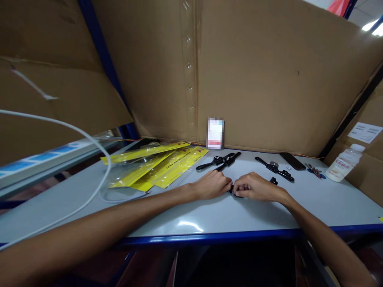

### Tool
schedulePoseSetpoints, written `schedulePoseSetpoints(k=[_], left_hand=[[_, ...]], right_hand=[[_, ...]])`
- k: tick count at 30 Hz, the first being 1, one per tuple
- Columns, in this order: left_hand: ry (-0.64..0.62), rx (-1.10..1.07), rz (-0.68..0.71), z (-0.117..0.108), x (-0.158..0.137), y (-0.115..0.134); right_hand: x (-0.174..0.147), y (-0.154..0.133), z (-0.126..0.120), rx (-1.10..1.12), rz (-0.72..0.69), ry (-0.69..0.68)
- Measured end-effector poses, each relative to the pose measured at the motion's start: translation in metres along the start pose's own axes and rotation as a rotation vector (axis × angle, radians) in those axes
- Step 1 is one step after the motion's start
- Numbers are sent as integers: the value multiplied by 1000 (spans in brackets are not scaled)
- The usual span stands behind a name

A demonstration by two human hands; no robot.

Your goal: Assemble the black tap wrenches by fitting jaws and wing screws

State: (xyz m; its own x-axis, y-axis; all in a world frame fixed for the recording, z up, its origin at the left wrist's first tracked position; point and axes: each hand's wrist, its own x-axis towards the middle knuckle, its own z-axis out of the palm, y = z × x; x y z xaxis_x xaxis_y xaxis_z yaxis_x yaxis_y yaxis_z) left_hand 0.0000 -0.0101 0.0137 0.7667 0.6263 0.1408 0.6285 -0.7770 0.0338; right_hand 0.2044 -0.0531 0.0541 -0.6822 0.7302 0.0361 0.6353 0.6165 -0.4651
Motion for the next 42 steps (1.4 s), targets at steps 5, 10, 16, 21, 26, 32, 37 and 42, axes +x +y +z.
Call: schedulePoseSetpoints(k=[5, 10, 16, 21, 26, 32, 37, 42], left_hand=[[8, 3, 8, 0, 0, 0], [38, -9, 26, 4, 0, -3], [42, 4, 31, 6, 1, -5], [19, -8, 15, 3, 0, -3], [28, -15, 22, 2, 0, -2], [21, 8, 5, 2, 0, -2], [9, 10, 1, 3, 1, -2], [-1, 6, 4, 2, 0, -1]], right_hand=[[0, -1, -1, 20, 29, -6], [-1, -3, 1, 15, 26, -8], [0, 1, 4, -26, 32, 47], [0, -2, 1, -71, 49, -12], [0, -2, -1, 41, 14, -45], [2, 5, 7, 65, 1, 10], [1, 4, 6, 10, 74, 57], [-1, -1, 1, -24, 58, 6]])
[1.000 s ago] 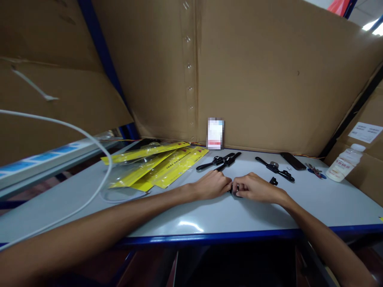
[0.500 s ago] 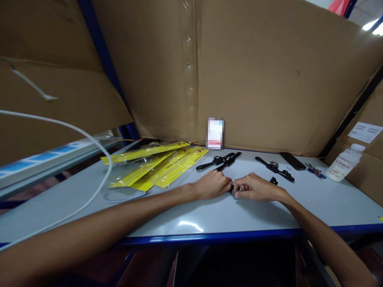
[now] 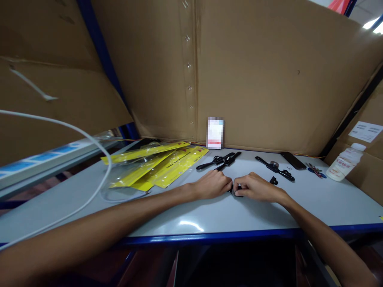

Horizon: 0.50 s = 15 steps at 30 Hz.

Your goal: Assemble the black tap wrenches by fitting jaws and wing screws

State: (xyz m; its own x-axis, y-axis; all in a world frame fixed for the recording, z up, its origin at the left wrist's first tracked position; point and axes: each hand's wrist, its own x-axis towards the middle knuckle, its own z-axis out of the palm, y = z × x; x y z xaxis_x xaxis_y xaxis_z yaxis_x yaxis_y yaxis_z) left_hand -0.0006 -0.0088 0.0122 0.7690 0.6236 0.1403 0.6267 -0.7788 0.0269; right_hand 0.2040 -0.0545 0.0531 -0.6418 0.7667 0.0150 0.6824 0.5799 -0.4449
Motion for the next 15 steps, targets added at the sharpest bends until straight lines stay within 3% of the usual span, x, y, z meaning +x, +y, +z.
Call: schedulePoseSetpoints(k=[4, 11, 15], left_hand=[[18, -22, 7, 0, 0, -1], [22, -2, 7, 2, 1, -1], [-14, 16, -12, -2, 0, 2]], right_hand=[[-1, -1, -1, 70, -44, -34], [2, 1, 3, 40, 43, 34], [1, -1, 0, -1, 6, -23]])
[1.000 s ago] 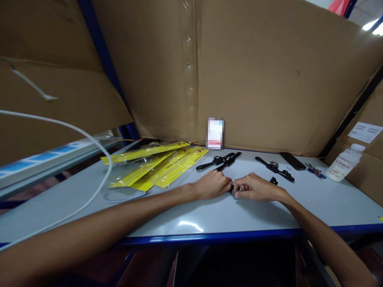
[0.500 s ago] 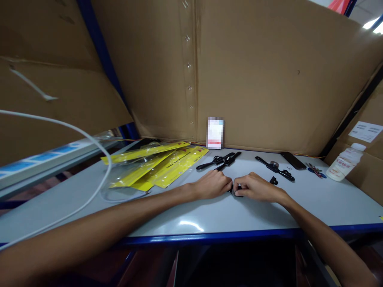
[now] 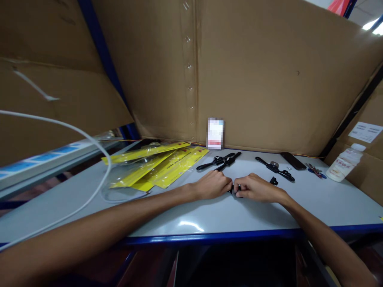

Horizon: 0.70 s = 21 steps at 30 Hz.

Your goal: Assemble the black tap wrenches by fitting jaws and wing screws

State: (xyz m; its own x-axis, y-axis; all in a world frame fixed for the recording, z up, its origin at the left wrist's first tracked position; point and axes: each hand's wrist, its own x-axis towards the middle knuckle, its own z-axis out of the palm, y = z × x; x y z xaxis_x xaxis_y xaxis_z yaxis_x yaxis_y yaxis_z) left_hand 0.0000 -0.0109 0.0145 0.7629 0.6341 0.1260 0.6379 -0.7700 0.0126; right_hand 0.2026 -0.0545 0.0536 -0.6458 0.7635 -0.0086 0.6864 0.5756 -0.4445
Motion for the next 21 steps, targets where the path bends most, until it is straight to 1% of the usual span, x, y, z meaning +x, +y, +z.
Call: schedulePoseSetpoints(k=[5, 10, 12, 15, 17, 21], left_hand=[[5, -1, 3, -2, 0, 1], [12, -9, 8, 2, 1, -1], [16, -4, 7, 3, 1, -2], [20, -11, 7, 4, 1, -2], [18, -23, 8, 4, 1, -3], [14, -35, 10, 3, 0, -3]], right_hand=[[0, 0, 1, 85, -43, -12], [4, 6, 8, 131, -38, 48], [4, 6, 9, 115, -6, 77], [3, 5, 9, 32, 35, 84], [3, 4, 9, 8, 16, 76], [3, 3, 8, 51, -25, 63]])
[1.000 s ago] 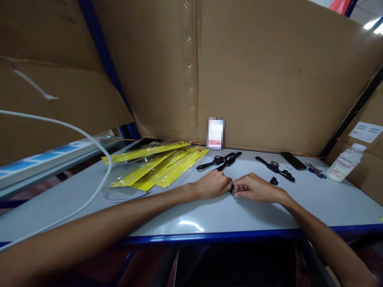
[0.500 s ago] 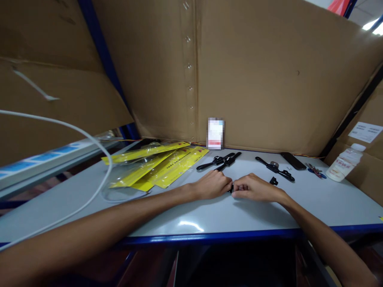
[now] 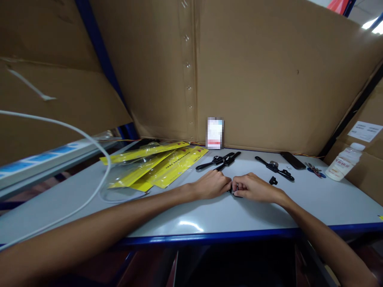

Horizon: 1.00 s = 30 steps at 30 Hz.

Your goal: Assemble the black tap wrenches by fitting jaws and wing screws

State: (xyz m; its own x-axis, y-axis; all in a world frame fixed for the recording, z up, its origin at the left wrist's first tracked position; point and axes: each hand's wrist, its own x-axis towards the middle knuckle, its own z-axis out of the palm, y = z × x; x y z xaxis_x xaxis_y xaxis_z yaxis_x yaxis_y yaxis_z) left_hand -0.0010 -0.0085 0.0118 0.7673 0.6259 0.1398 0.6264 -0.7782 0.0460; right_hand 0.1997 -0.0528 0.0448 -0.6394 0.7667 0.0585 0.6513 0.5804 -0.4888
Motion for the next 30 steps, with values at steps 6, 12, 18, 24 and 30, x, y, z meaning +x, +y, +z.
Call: schedulePoseSetpoints(k=[6, 12, 18, 24, 30], left_hand=[[-11, 19, -6, -1, 0, 1], [0, 6, 7, 0, 0, -1], [2, 4, 6, 2, 1, -1], [7, 40, 0, 0, 0, 0], [26, 30, 25, -4, -1, 3]], right_hand=[[0, -4, 1, -17, 1, 11], [-3, -8, -1, -166, -25, 15], [-3, -9, 0, -156, -64, 17], [1, -3, -3, 67, -70, 117], [5, 29, -17, -247, 183, 280]])
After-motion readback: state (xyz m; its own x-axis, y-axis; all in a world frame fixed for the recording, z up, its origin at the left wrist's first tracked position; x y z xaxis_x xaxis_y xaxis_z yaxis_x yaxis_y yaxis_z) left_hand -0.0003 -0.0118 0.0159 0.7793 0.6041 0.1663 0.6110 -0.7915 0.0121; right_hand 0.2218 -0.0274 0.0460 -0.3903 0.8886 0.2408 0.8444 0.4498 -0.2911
